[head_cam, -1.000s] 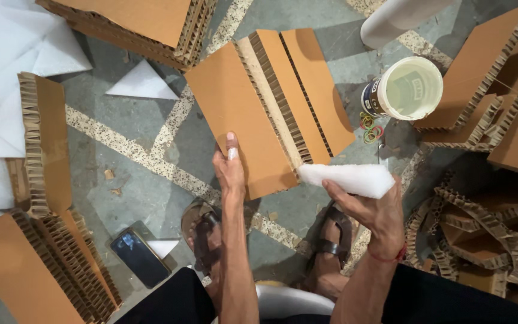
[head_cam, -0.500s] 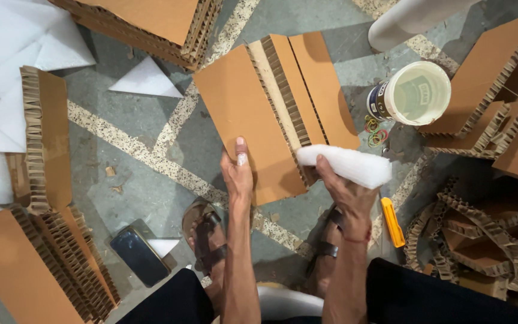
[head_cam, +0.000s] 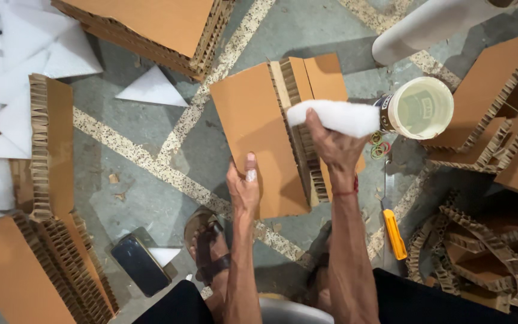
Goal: The person assembles a cardboard structure by applying glue to the edges of corrugated cardboard pieces using a white foam applicator. They press the glued pieces together to form a box-like shape and secure it with a rubber band.
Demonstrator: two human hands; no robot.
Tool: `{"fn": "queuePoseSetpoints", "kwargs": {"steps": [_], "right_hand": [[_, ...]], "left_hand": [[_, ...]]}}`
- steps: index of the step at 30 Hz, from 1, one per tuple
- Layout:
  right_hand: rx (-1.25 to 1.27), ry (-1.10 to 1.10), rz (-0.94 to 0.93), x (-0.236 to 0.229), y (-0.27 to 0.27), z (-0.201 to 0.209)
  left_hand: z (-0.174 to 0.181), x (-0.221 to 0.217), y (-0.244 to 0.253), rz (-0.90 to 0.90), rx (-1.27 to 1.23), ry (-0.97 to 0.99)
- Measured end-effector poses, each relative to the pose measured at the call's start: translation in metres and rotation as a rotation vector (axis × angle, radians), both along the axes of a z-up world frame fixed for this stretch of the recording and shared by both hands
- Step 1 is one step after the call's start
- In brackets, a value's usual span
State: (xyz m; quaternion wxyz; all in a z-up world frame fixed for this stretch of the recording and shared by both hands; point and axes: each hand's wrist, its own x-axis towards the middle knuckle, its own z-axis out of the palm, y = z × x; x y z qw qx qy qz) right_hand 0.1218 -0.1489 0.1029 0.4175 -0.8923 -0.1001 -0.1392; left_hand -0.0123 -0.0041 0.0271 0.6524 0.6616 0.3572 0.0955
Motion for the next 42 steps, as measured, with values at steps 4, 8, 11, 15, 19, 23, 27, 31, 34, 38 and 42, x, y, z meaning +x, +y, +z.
{"fn": "queuePoseSetpoints", "kwargs": {"steps": [4, 8, 11, 15, 19, 23, 27, 31, 34, 38, 42], "right_hand": [[0.198, 0.046, 0.003, 0.022, 0.019, 0.004], [0.119, -0.030, 0.022, 0.041, 0.032, 0.009], [0.074, -0.100, 0.038, 0.053, 0.038, 0.009], [-0.048, -0.231, 0.016, 0.069, 0.043, 0.003], [-0.151, -0.311, 0.054, 0.081, 0.043, -0.004], [-0.133, -0.244, 0.075, 0.080, 0.042, -0.004], [0.007, -0.115, 0.073, 0.068, 0.040, 0.001], [0.086, 0.057, 0.177, 0.051, 0.028, 0.009], [-0.124, 0.080, 0.284, 0.038, 0.003, 0.019], [-0.115, 0.200, 0.427, 0.008, -0.030, 0.035], [0.069, 0.798, 0.262, -0.021, -0.046, 0.058]], "left_hand": [[-0.001, -0.003, 0.001, -0.013, 0.040, -0.077], [-0.004, -0.003, 0.002, -0.027, 0.048, -0.098], [-0.007, -0.005, 0.001, -0.019, 0.008, -0.107], [-0.012, -0.006, 0.002, -0.033, 0.002, -0.114], [-0.016, -0.008, 0.001, -0.044, 0.042, -0.056], [-0.018, -0.007, 0.000, -0.051, 0.104, -0.058], [-0.020, -0.005, 0.001, -0.075, 0.089, -0.001], [-0.018, -0.009, 0.003, -0.069, 0.112, -0.060], [-0.015, -0.011, 0.004, -0.064, 0.088, -0.065], [-0.015, -0.013, 0.003, -0.062, 0.067, -0.005], [-0.016, -0.011, 0.001, -0.027, 0.023, -0.033]]}}
